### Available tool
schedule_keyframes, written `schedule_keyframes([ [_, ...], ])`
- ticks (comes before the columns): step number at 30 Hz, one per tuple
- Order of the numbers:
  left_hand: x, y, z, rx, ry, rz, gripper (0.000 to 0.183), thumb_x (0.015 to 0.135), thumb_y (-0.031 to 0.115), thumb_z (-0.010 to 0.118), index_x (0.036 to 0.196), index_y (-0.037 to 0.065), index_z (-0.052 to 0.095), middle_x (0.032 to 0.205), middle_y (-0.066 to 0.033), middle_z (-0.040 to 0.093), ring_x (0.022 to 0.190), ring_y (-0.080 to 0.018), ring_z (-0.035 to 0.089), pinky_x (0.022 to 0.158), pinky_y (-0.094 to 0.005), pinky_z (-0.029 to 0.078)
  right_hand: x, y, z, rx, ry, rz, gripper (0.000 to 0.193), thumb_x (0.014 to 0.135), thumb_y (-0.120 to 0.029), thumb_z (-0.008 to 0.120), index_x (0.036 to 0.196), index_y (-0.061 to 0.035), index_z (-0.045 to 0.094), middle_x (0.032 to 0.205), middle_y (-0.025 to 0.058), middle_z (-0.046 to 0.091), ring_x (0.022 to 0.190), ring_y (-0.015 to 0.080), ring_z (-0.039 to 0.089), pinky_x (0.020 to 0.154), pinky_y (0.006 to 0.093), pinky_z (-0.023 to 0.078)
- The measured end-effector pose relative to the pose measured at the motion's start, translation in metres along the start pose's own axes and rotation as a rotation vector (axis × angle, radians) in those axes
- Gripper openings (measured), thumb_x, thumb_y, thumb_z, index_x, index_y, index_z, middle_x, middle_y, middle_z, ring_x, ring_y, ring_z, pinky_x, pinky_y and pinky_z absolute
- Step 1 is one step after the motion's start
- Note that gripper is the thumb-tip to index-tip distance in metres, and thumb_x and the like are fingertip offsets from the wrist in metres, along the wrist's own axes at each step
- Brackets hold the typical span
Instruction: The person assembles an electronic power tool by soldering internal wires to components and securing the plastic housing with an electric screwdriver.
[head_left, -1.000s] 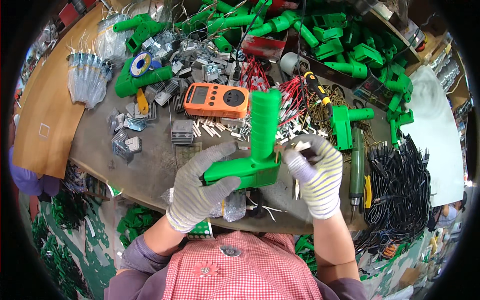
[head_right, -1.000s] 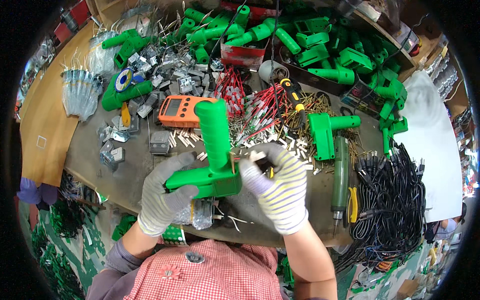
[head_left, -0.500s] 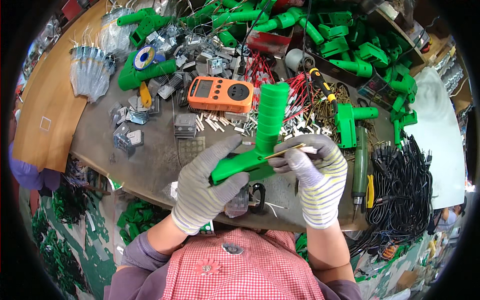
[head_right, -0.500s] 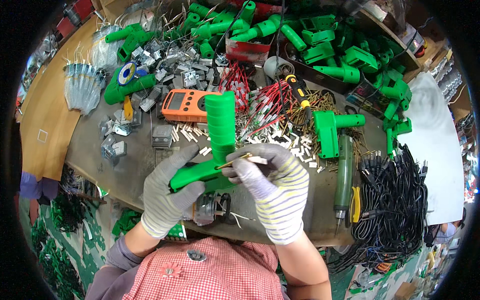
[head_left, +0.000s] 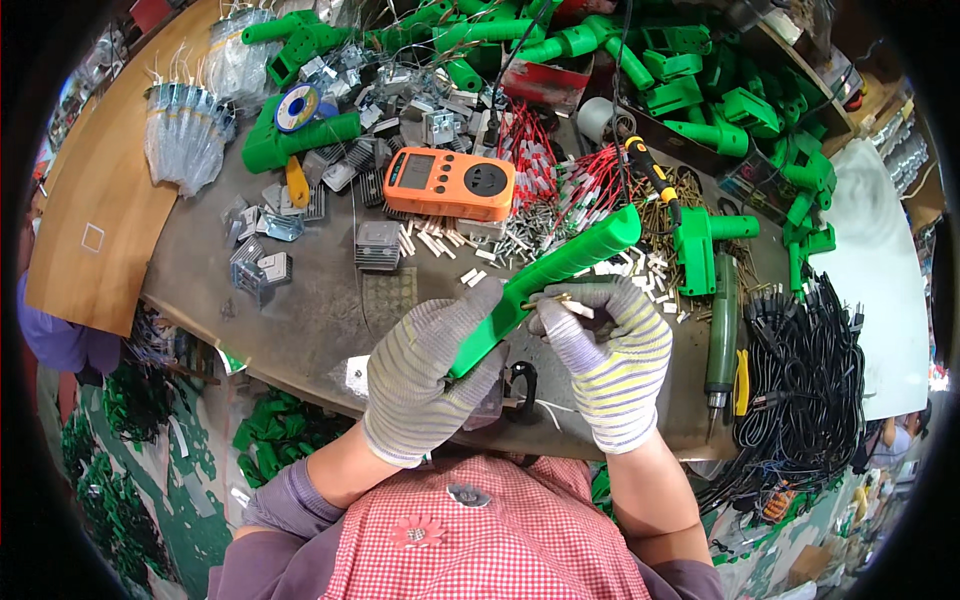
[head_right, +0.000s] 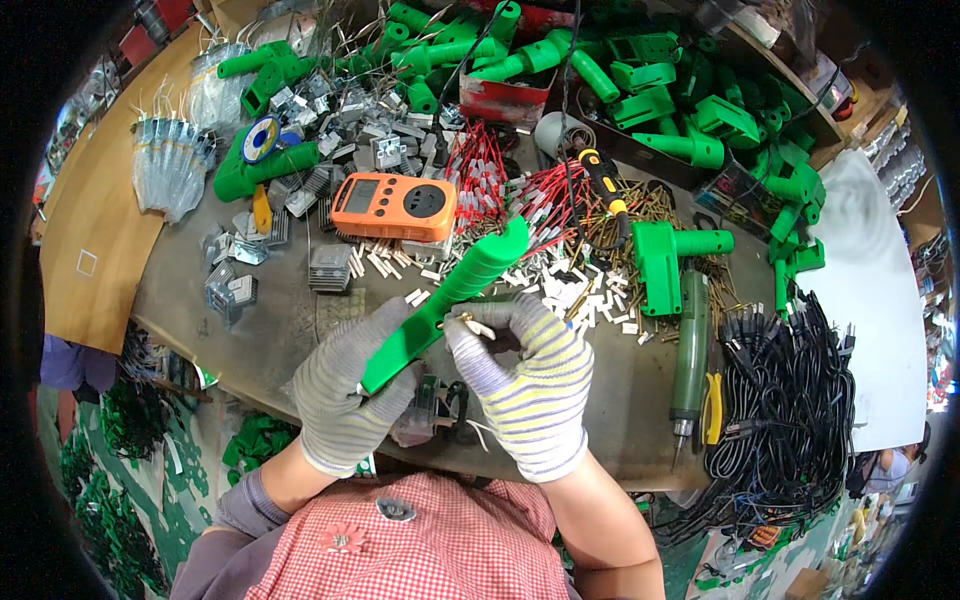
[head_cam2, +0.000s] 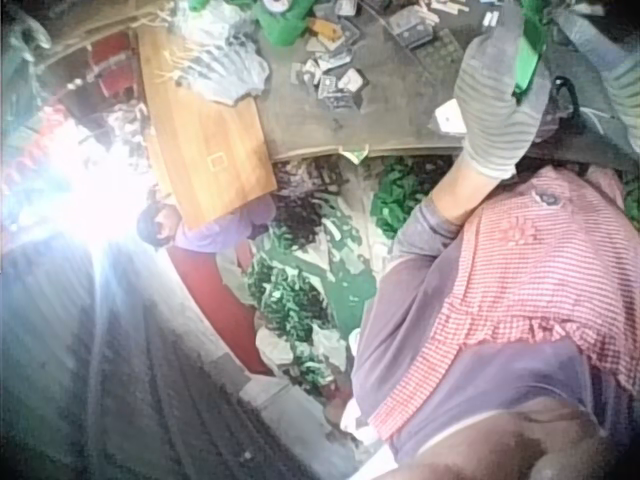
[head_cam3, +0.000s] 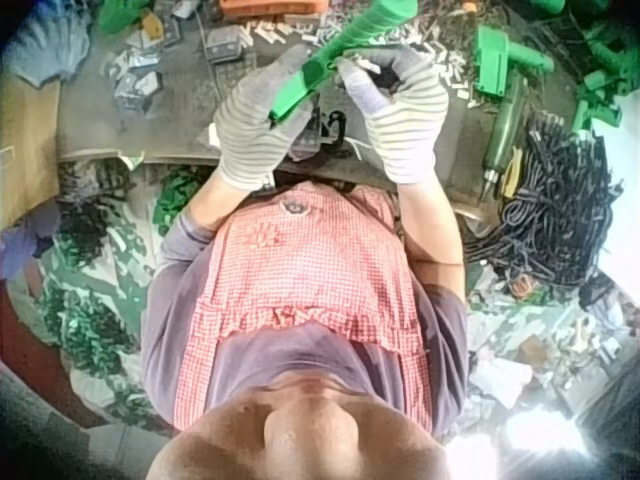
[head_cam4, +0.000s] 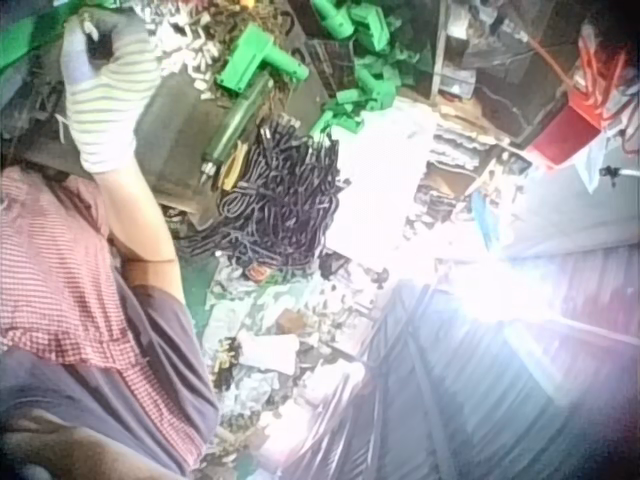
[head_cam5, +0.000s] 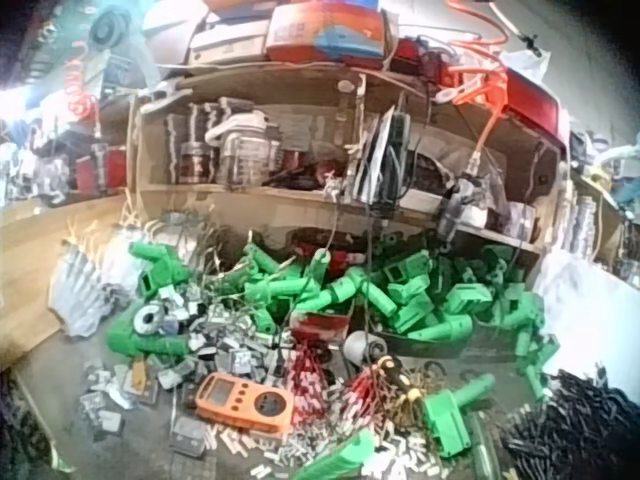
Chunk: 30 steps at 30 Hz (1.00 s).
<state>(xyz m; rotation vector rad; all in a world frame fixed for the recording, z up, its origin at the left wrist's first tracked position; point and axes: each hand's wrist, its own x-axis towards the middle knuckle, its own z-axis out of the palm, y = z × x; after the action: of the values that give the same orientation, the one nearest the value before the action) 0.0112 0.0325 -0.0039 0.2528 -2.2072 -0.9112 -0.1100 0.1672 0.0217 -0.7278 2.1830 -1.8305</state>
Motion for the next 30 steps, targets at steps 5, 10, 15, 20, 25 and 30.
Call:
schedule_keyframes([
  [5,-0.002,-0.003,-0.004,-0.234,-0.076,-0.298,0.056,0.084,0.018,0.08,0.136,0.007,0.061,0.116,-0.0111,0.071,0.105,-0.0208,0.068,0.089,-0.0317,0.053,0.013,-0.006,-0.015,-0.342,-0.151,-0.151,0.017,0.083,-0.014,0.078,0.094,-0.0021,0.072,0.081,0.0106,0.072,0.072,0.0193,0.069,0.07,0.0302,0.054],
  [10,0.005,-0.011,-0.008,-0.423,-0.027,-0.363,0.059,0.083,0.016,0.08,0.137,0.003,0.059,0.126,-0.011,0.066,0.107,-0.0164,0.065,0.093,-0.0311,0.053,0.034,0.026,-0.044,-0.404,-0.19,-0.122,0.036,0.083,-0.016,0.076,0.116,-0.0032,0.066,0.099,0.0126,0.07,0.092,0.0206,0.067,0.079,0.0331,0.053],
  [15,0.01,-0.007,-0.014,-0.414,-0.122,-0.355,0.06,0.083,0.013,0.078,0.139,0.004,0.058,0.125,-0.0101,0.067,0.101,-0.0146,0.065,0.09,-0.03,0.054,0.036,-0.003,-0.02,-0.016,-0.263,-0.109,0.058,0.082,-0.019,0.08,0.132,-0.0001,0.057,0.091,0.0059,0.065,0.08,0.0136,0.06,0.073,0.0297,0.051],
  [20,0.011,-0.004,-0.014,-0.45,-0.143,-0.446,0.061,0.083,0.013,0.079,0.139,0.004,0.058,0.123,-0.0091,0.067,0.1,-0.0138,0.065,0.089,-0.0288,0.053,0.037,-0.007,-0.014,-0.175,-0.235,-0.094,0.053,0.082,-0.023,0.082,0.124,0.0006,0.059,0.08,0.0027,0.059,0.07,0.0121,0.054,0.067,0.0283,0.049],
  [25,0.008,0.005,-0.013,-0.586,-0.166,-0.538,0.062,0.082,0.015,0.08,0.139,0.004,0.058,0.125,-0.0095,0.066,0.101,-0.0137,0.065,0.09,-0.0292,0.053,0.036,0.001,-0.019,-0.034,-0.097,-0.075,0.031,0.102,-0.031,0.06,0.109,-0.001,0.064,0.076,0.0058,0.065,0.067,0.009,0.06,0.06,0.0243,0.047],
  [30,0.018,-0.001,-0.023,-0.395,-0.147,-0.359,0.064,0.081,0.019,0.082,0.138,0.002,0.058,0.124,-0.0091,0.067,0.102,-0.0145,0.065,0.091,-0.0292,0.052,0.035,-0.006,-0.043,-0.326,0.216,-0.599,0.026,0.093,-0.015,0.066,0.117,-0.0075,0.069,0.106,0.0092,0.068,0.091,0.0184,0.065,0.082,0.0309,0.053],
])
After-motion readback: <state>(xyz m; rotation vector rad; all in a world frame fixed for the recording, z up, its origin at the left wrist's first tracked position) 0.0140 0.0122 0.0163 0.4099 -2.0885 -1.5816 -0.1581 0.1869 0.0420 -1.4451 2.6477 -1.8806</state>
